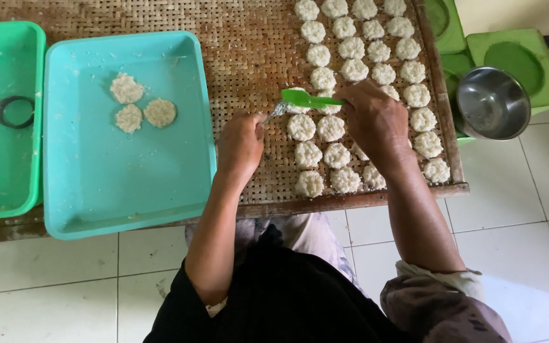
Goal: Arranging small dough balls on a woven tray using a fork and spatula.
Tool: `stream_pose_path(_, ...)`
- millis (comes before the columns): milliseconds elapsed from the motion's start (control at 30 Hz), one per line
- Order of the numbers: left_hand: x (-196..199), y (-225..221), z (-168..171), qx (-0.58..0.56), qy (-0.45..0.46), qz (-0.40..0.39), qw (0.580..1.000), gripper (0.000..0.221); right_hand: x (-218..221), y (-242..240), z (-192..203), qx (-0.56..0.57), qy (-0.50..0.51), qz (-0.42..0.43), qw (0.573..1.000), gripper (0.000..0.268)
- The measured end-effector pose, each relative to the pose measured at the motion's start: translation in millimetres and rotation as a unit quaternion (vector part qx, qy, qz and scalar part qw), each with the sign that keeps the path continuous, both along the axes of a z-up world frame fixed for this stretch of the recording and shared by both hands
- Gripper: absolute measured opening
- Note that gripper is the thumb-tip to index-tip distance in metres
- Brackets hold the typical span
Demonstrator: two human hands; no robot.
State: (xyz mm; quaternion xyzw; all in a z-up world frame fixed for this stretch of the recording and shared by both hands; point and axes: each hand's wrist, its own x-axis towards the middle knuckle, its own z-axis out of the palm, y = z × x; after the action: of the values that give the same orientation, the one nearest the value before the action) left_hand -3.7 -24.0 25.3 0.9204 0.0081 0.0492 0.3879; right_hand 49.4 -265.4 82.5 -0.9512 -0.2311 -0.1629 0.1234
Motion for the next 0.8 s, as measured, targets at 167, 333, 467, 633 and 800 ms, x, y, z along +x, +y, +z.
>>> stream_pose_path(167,0,4,4,0.010,-0.007,-0.005,1.000,0.023,0,-19,1,0.007,-0.009,-0.012,1.000,0.009)
stream_pose_path(333,9,-9,-5,-0.001,-0.018,-0.012,1.000,0.023,-2,-14,-2,0.016,0.012,-0.023,1.000,0.011)
stream_pose_path(467,4,-8,9,0.013,0.003,-0.017,1.000,0.024,-4,-35,-2,0.024,0.009,-0.030,0.999,0.010)
stream_pose_path(633,7,-16,5,0.029,-0.004,-0.032,0.999,0.024,-9,-36,-6,0.033,0.020,-0.036,0.999,0.010)
stream_pose_path(800,9,-17,-1,0.038,0.008,-0.041,0.998,0.024,-9,-38,3,0.057,0.022,-0.041,0.997,0.013)
